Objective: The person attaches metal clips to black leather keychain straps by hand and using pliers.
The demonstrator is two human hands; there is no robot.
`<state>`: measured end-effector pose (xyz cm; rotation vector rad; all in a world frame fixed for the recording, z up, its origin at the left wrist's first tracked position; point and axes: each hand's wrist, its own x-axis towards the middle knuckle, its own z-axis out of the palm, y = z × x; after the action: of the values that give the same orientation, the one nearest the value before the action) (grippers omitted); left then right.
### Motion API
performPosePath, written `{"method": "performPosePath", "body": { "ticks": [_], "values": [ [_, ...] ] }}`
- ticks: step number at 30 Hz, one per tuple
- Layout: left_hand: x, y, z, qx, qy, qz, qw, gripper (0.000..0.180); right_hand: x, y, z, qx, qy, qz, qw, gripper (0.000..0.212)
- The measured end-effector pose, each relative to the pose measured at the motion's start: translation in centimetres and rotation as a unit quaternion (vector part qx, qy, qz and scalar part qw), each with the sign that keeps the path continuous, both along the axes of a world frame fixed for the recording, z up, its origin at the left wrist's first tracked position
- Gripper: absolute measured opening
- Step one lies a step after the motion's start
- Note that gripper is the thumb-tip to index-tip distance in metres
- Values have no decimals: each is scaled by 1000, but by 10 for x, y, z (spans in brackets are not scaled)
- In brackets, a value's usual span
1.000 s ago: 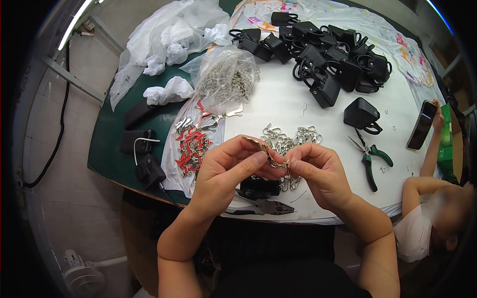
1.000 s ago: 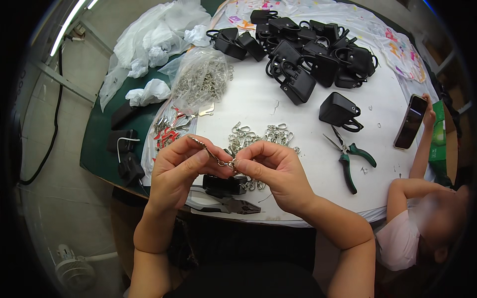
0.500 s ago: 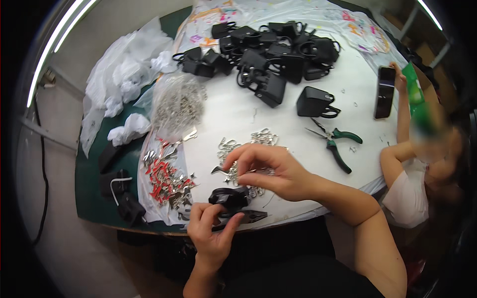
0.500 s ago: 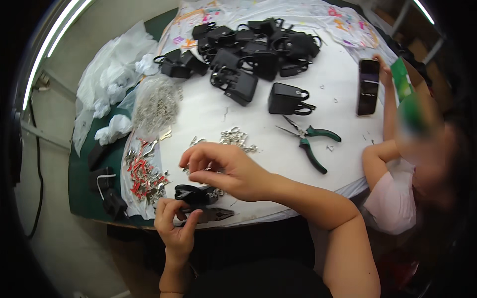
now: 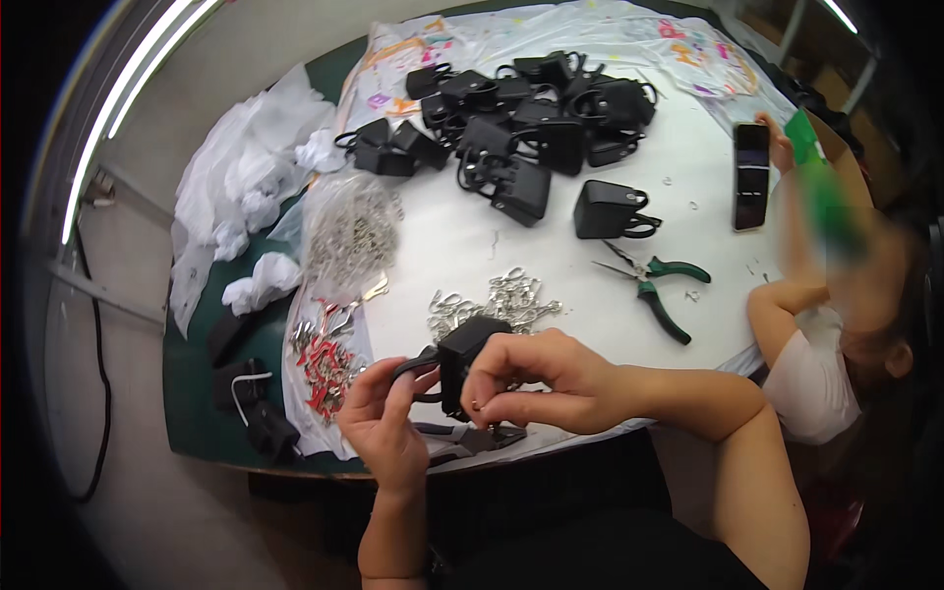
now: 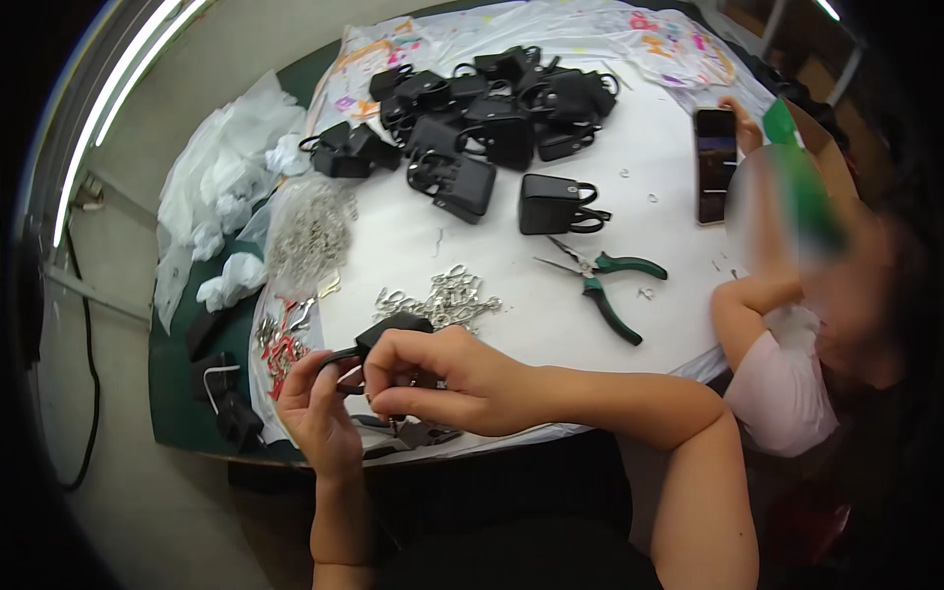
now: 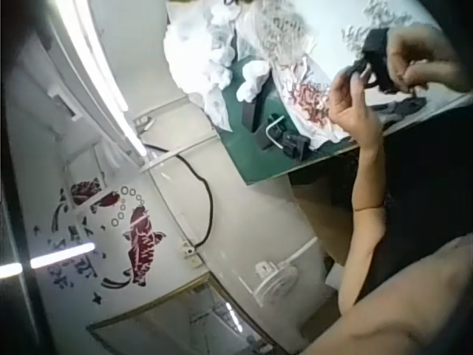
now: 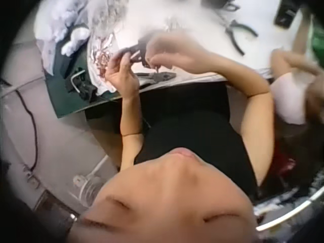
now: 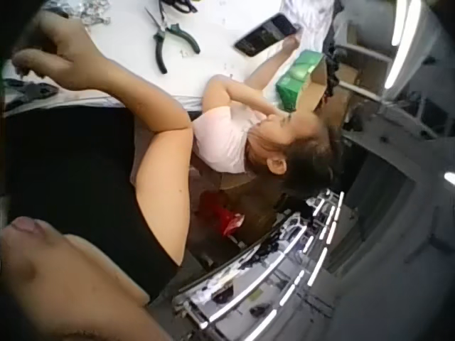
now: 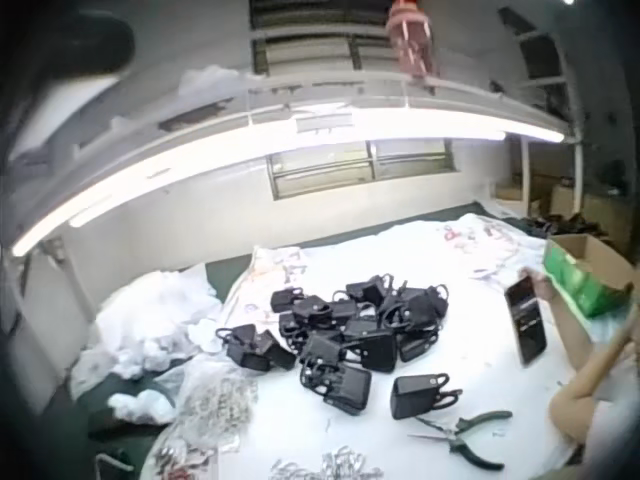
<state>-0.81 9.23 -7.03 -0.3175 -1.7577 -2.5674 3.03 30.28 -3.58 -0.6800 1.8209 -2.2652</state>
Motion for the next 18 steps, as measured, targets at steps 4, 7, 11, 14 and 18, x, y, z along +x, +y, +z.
{"method": "performPosePath", "body": {
  "ticks": [4, 7, 11, 14, 18],
  "values": [
    [9, 6, 2, -39, 24, 2, 999, 21, -4, 3, -1, -11, -177, 20, 984, 7],
    [12, -3, 12, -109, 2, -44, 993, 22, -6, 1, -12, 57, 20, -98, 993, 11],
    [13, -3, 18, -197, 42, -120, 972, 22, -4, 3, -8, 113, 56, -107, 986, 12],
    [14, 1, 16, -221, 77, -118, 965, 23, -4, 3, -10, 129, 61, -100, 985, 12],
    [13, 0, 14, -230, 113, -128, 958, 26, -3, -1, -19, 100, 39, -130, 986, 12]
  ]
}}
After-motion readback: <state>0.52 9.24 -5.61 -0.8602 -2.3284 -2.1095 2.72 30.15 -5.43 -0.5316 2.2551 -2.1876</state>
